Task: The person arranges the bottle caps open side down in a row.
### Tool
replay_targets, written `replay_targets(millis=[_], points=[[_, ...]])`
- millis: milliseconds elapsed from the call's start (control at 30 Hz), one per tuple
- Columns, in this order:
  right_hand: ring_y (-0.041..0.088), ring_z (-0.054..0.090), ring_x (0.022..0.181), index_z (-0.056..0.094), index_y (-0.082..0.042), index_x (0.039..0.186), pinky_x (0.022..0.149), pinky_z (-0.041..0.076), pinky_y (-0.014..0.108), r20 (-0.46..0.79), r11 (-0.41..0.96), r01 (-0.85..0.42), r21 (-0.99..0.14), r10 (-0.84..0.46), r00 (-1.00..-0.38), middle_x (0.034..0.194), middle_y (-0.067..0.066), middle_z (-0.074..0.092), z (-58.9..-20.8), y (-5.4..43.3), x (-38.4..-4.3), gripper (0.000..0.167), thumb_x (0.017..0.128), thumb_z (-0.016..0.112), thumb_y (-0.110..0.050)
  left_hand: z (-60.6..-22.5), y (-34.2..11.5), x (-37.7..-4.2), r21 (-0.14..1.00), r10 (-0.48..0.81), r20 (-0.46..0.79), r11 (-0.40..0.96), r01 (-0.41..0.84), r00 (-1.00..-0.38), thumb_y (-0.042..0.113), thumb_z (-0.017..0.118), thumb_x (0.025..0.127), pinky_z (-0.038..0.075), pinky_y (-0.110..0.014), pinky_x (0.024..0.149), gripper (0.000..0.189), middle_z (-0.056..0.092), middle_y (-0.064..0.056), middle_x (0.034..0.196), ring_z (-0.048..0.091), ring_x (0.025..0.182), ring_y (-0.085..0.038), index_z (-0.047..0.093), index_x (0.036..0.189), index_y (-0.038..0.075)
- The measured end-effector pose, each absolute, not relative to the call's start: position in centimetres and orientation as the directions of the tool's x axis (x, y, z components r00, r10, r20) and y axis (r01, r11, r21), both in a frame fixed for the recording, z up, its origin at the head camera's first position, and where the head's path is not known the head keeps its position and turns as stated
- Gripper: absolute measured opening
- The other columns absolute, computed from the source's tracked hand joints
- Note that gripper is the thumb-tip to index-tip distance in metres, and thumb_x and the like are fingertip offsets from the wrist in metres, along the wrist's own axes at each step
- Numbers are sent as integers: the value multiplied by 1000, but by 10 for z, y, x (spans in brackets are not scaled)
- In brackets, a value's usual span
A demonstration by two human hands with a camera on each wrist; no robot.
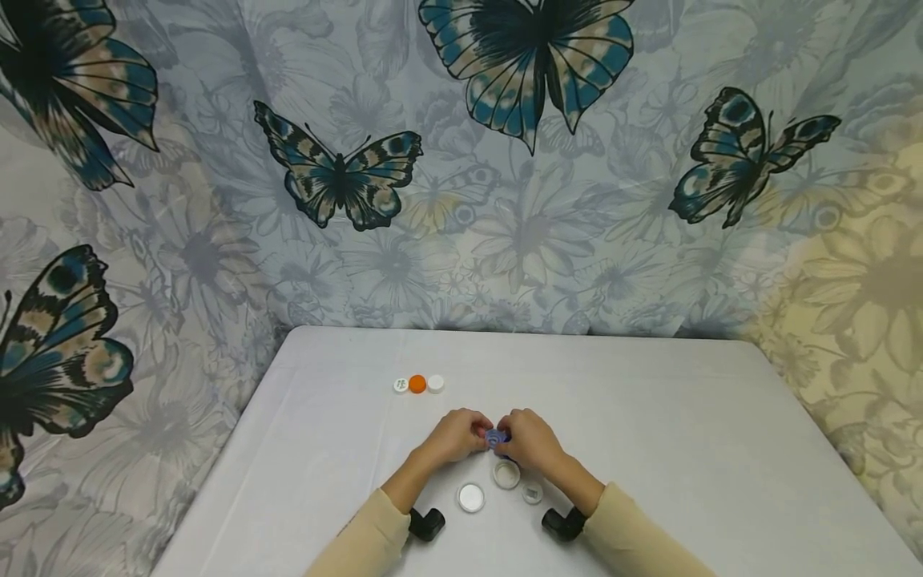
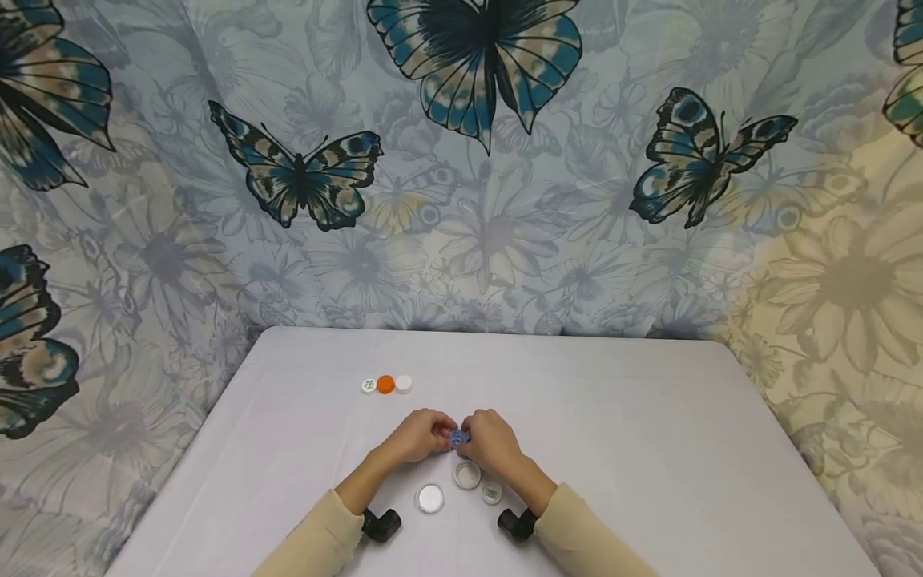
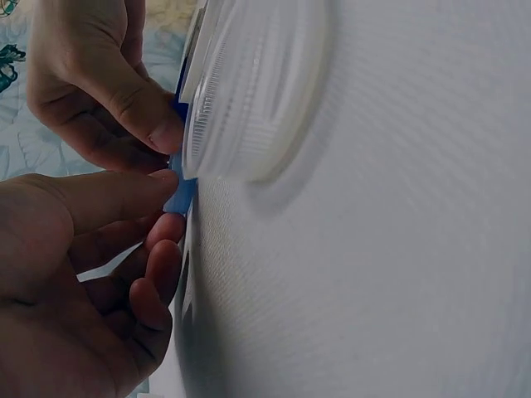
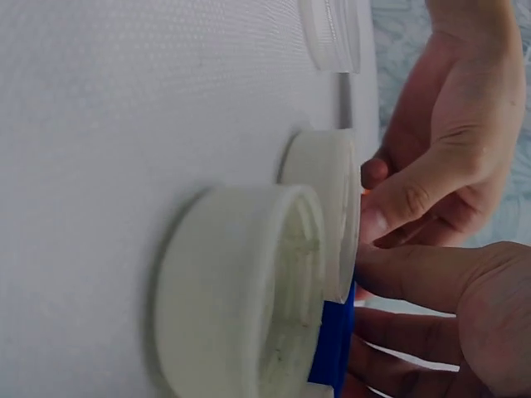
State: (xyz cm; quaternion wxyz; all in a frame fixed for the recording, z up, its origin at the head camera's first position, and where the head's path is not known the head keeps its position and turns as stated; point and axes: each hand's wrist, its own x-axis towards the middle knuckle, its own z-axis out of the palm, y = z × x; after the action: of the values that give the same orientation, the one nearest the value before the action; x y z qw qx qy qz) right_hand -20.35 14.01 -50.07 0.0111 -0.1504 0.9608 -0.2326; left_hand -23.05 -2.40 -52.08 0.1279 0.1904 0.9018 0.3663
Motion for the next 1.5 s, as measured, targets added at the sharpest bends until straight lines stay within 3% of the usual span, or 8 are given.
replay_targets(millis=[233,433,733,867,1100,1500], points=[[13,50,72,75,-3,87,64,44,28,63,839,-277,-468,-281,-957,76,2,63,-503,139,-203,21,73,83,-15,-521,-25,-231,704,451,-90,659,263,-888,8,77,79,44,-23,68,25,66,1,81,52,72,-6,72,103,5],[12,51,73,75,-4,88,64,45,28,99,831,-351,-431,-343,-934,78,1,64,-501,143,-206,23,72,85,-18,-519,-29,-232,727,476,-52,621,294,-878,7,76,79,44,-19,68,26,67,1,82,52,71,-3,72,104,4],[16,56,79,75,-6,93,68,45,26,144,746,-390,-540,-374,-916,81,-1,65,-489,152,-210,21,75,79,-14,-503,-36,-229,775,473,31,545,320,-881,8,75,81,43,-18,65,24,65,-1,85,51,73,-4,72,105,5],[20,59,82,74,-6,96,70,46,26,191,693,-426,-582,-393,-900,84,-1,67,-484,157,-208,21,77,78,-13,-497,-38,-226,784,460,62,526,328,-886,10,75,82,44,-20,67,26,67,-5,93,56,79,-9,72,108,6],[23,61,84,73,-6,99,74,54,39,252,626,-458,-632,-392,-885,87,0,68,-477,162,-203,22,80,78,-14,-490,-39,-218,782,433,122,512,356,-893,16,74,86,49,-21,75,28,70,-7,103,60,94,-20,71,111,7],[26,62,84,72,-5,105,73,56,36,336,544,-495,-677,-369,-866,93,2,69,-455,164,-193,24,81,76,-10,-473,-37,-202,780,363,292,445,440,-885,22,73,87,52,-37,81,29,71,-3,103,57,97,-18,70,115,12]])
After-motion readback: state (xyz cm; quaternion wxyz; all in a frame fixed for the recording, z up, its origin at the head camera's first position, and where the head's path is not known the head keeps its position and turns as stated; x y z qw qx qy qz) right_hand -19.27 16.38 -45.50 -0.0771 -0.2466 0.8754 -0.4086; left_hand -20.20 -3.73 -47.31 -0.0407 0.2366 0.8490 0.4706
